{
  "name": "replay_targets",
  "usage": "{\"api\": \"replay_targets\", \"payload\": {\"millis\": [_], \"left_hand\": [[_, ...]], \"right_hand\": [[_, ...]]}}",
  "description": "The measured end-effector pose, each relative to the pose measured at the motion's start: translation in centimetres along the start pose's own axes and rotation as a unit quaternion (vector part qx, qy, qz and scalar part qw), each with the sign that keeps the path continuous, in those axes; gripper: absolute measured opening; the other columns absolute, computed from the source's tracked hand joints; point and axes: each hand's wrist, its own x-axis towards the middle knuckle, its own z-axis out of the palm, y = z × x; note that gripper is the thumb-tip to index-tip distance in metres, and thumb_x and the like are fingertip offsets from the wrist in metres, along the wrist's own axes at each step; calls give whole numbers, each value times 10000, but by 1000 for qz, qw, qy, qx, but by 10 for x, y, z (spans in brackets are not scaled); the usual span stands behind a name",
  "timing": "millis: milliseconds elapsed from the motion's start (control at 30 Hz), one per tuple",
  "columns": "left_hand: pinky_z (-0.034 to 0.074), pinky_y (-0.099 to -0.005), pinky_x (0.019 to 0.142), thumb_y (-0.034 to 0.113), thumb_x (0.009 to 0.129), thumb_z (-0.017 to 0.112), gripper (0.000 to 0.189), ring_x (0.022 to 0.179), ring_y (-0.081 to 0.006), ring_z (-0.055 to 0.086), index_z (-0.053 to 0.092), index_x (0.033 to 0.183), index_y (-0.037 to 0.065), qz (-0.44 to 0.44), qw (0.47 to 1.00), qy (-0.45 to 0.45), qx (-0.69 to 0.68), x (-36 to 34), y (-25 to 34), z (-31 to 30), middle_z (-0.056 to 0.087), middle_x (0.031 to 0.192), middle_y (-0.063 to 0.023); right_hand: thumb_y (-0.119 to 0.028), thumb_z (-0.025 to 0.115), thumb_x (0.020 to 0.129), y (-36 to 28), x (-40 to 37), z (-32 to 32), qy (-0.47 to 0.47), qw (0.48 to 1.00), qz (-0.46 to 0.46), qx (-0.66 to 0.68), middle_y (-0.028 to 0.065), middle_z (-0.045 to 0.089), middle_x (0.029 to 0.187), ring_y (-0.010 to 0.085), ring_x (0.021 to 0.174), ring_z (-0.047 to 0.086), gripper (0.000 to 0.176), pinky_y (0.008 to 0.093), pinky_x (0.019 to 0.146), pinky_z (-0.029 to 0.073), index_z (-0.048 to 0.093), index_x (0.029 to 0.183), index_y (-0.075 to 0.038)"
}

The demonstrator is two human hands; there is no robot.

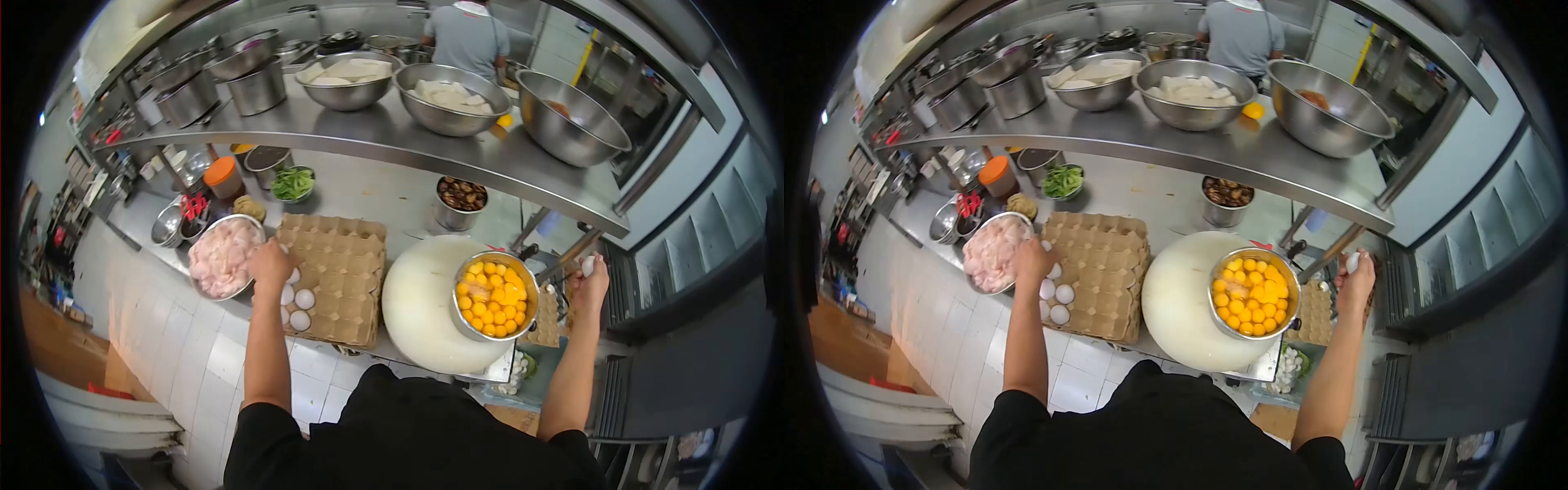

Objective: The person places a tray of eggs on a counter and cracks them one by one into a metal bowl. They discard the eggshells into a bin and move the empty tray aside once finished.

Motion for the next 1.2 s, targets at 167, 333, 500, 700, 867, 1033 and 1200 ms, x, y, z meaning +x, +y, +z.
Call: {"api": "replay_targets", "payload": {"millis": [167, 333, 500, 700, 867, 1033, 1200], "left_hand": [[567, -504, 816, 363, 754, 792, 416, 904, -414, 726, 734, 998, 31, 50, 997, 33, -55, 6, -20, 13, 752, 919, -217], [574, -472, 789, 359, 736, 786, 464, 879, -376, 738, 755, 1061, 29, -8, 989, 46, -142, 0, 23, -16, 762, 916, -201], [577, -392, 752, 302, 743, 813, 412, 802, -281, 751, 772, 1066, 51, 59, 927, -18, -371, -48, 113, -48, 774, 880, -140], [579, -373, 752, 262, 742, 831, 387, 808, -239, 738, 760, 1054, 44, 146, 858, -152, -468, -107, 187, -48, 774, 889, -125], [575, -372, 751, 260, 739, 834, 373, 801, -224, 717, 756, 1032, 42, 178, 843, -188, -471, -134, 210, -44, 764, 865, -108], [570, -370, 773, 259, 731, 839, 375, 821, -215, 698, 752, 1025, 42, 188, 836, -217, -467, -144, 218, -49, 756, 871, -96], [569, -371, 777, 255, 731, 841, 375, 831, -219, 694, 752, 1029, 45, 185, 831, -214, -479, -147, 217, -48, 752, 876, -97]], "right_hand": [[-168, 676, 991, 10, -79, 12, -157, 985, -15, -67, 26, 655, 935, 63, 675, 548, 315, 231, 508, 413, 596, 1285, -86], [-221, 766, 934, 24, -97, 51, -276, 887, -95, -358, 94, 705, 1064, 205, 947, 669, 405, 357, 812, 550, 639, 1263, -21], [-371, 763, 929, 50, -87, 75, -365, 794, -152, -462, 221, 711, 1081, 348, 1023, 687, 458, 418, 919, 530, 665, 1183, -1], [-411, 739, 944, 29, -99, 96, -359, 766, -101, -524, 270, 720, 1050, 401, 1010, 706, 489, 457, 897, 540, 662, 1170, 16], [-413, 755, 936, 35, -93, 95, -355, 766, -123, -522, 223, 719, 979, 367, 936, 699, 465, 441, 844, 542, 675, 1138, -2], [-397, 759, 938, 33, -91, 96, -363, 765, -133, -515, 221, 714, 991, 357, 926, 697, 452, 429, 847, 543, 666, 1143, -5], [-350, 776, 915, 18, -98, 92, -374, 792, -132, -464, 223, 725, 1048, 355, 984, 704, 429, 428, 882, 539, 664, 1154, -10]]}}
